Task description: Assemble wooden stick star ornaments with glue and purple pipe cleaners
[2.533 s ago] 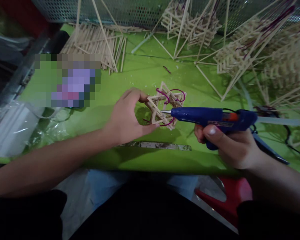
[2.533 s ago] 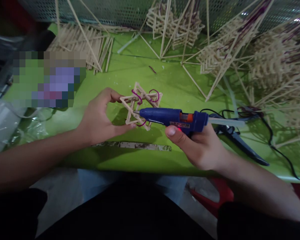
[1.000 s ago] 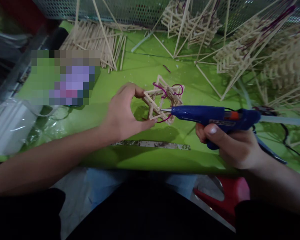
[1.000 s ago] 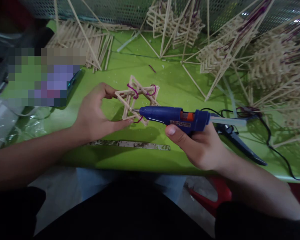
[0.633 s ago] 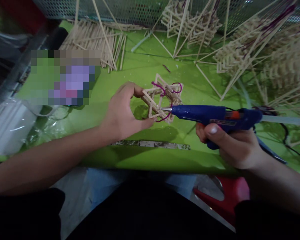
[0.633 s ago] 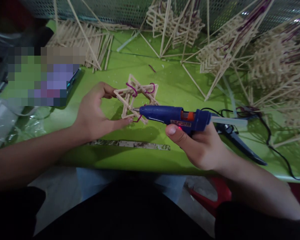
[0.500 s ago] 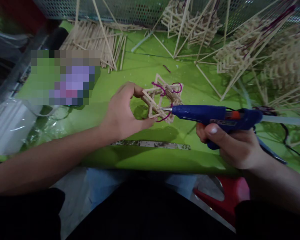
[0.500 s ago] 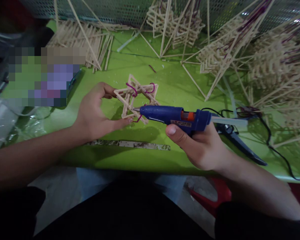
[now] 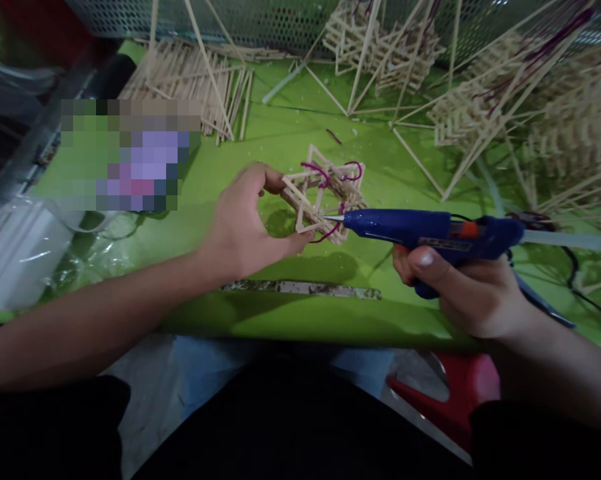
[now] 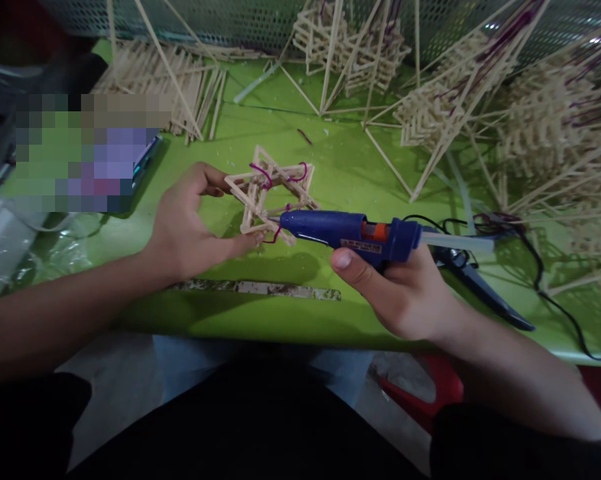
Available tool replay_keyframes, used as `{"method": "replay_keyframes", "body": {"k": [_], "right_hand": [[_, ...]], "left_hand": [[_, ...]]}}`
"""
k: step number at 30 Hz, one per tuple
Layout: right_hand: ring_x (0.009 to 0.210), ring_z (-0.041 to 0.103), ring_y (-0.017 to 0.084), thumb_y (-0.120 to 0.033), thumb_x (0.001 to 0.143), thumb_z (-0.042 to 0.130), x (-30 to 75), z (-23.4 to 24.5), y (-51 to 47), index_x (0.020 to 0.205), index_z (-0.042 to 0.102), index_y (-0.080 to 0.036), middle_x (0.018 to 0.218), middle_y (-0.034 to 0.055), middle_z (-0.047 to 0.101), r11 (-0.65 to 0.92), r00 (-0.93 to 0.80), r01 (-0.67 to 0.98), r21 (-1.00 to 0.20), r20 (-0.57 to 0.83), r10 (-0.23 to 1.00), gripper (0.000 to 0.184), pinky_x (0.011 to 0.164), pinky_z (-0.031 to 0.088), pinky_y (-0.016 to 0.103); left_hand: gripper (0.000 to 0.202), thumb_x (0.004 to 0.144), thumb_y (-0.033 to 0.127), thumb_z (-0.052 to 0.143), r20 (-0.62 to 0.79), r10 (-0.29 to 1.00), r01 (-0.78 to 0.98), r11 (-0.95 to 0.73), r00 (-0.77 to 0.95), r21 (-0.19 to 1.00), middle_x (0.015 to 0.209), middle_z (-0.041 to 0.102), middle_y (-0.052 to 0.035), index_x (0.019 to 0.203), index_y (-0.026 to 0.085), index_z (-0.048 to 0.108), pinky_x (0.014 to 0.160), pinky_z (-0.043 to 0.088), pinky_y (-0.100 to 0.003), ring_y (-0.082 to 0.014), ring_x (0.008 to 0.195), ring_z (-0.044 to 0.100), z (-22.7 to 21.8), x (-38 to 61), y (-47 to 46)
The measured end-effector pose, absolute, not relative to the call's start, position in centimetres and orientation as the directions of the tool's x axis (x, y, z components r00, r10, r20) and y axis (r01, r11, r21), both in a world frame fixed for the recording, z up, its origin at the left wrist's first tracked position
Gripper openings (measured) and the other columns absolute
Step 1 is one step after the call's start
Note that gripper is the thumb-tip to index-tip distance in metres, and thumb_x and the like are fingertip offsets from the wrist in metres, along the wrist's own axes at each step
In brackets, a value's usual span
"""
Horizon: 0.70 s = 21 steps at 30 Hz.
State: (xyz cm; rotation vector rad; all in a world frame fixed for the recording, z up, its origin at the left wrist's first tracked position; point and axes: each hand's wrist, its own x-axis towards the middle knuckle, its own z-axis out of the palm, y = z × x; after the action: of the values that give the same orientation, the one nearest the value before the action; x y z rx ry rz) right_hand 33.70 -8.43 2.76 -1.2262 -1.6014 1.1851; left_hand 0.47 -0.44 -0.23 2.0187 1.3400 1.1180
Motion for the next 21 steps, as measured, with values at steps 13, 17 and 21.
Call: {"method": "replay_keyframes", "body": {"k": [13, 17, 21], "right_hand": [[0.074, 0.064, 0.018, -0.051, 0.118, 0.087, 33.9, 2.7, -8.3, 0.098, 0.079, -0.028, 0.082, -0.0024, 0.071, 0.167, -0.28, 0.263, -0.95, 0.091, 0.956, 0.031, 0.083, 0.06, 0.037], [0.075, 0.065, 0.018, -0.052, 0.12, 0.085, 33.9, 2.5, -8.3, 0.101, 0.079, -0.029, 0.084, -0.0024, 0.071, 0.162, -0.27, 0.244, -0.956, 0.094, 0.958, 0.03, 0.079, 0.057, 0.036], [0.074, 0.065, 0.018, -0.058, 0.12, 0.084, 33.9, 2.6, -8.4, 0.098, 0.078, -0.028, 0.082, -0.0017, 0.071, 0.154, -0.253, 0.265, -0.952, 0.085, 0.964, 0.038, 0.071, 0.052, 0.035]], "left_hand": [[0.076, 0.078, 0.086, 0.104, 0.362, 0.908, 0.538, -0.417, 0.21, 0.732, 0.122, 0.083, -0.0043, 0.115, 0.033, 0.064, 0.101, 0.07, -0.058, -0.0347, 0.115, 0.083, -0.6, 0.3, -0.5], [0.079, 0.076, 0.088, 0.105, 0.382, 0.898, 0.538, -0.437, 0.217, 0.721, 0.122, 0.083, -0.0044, 0.116, 0.033, 0.065, 0.097, 0.07, -0.056, -0.0333, 0.112, 0.082, -1.1, 0.1, -0.2], [0.081, 0.072, 0.087, 0.108, 0.45, 0.866, 0.51, -0.494, 0.218, 0.704, 0.117, 0.083, -0.003, 0.112, 0.031, 0.065, 0.092, 0.069, -0.054, -0.0286, 0.104, 0.08, -1.6, 0.1, 0.0]]}}
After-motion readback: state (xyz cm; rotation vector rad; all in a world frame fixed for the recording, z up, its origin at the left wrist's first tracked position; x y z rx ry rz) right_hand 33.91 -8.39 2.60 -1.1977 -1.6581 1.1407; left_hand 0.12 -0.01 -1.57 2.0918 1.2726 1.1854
